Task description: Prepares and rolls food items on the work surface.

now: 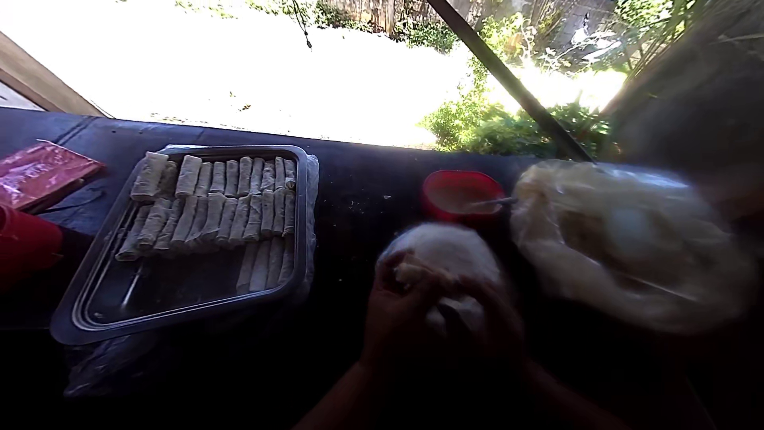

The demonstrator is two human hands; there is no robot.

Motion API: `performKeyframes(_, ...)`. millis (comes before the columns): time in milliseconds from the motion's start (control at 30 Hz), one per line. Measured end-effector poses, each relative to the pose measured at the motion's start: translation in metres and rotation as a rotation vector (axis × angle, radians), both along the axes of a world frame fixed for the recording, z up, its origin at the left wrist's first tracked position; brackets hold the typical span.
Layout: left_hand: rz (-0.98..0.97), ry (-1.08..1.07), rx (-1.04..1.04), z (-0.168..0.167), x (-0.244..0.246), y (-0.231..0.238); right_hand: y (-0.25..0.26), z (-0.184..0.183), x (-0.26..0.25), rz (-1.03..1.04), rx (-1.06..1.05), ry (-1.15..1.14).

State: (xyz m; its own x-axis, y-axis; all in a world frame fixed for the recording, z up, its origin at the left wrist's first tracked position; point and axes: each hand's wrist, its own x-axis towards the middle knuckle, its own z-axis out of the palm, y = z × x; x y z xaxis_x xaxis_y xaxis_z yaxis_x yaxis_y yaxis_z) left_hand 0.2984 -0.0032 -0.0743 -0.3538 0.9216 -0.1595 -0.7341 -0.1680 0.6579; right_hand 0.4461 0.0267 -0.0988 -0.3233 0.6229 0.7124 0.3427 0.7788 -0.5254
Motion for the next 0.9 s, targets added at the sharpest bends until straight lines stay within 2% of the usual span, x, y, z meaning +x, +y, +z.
performKeyframes(100, -0.014, 0.01, 0.031, -0.001, 0.001, -0.003, 0.002, 0.001, 0.001, 0.001, 0.058, -0.005)
performKeyframes(300, -0.14, 0.194, 0.255, -0.013, -0.016, -0.007, 0.013, 0.01, 0.014, 0.099, -0.038, 0.035)
performKeyframes(567, -0.088, 0.459, 0.346, -0.015, -0.018, -0.008, 0.02, 0.014, 0.018, 0.264, -0.083, 0.04)
performKeyframes(767, -0.086, 0.791, 0.464, -0.013, -0.032, -0.01, 0.022, 0.018, 0.026, 0.319, -0.149, 0.051)
performKeyframes(900, -0.04, 1.112, 0.55, -0.019, -0.045, -0.008, 0.022, 0.018, 0.027, 0.329, -0.145, 0.036)
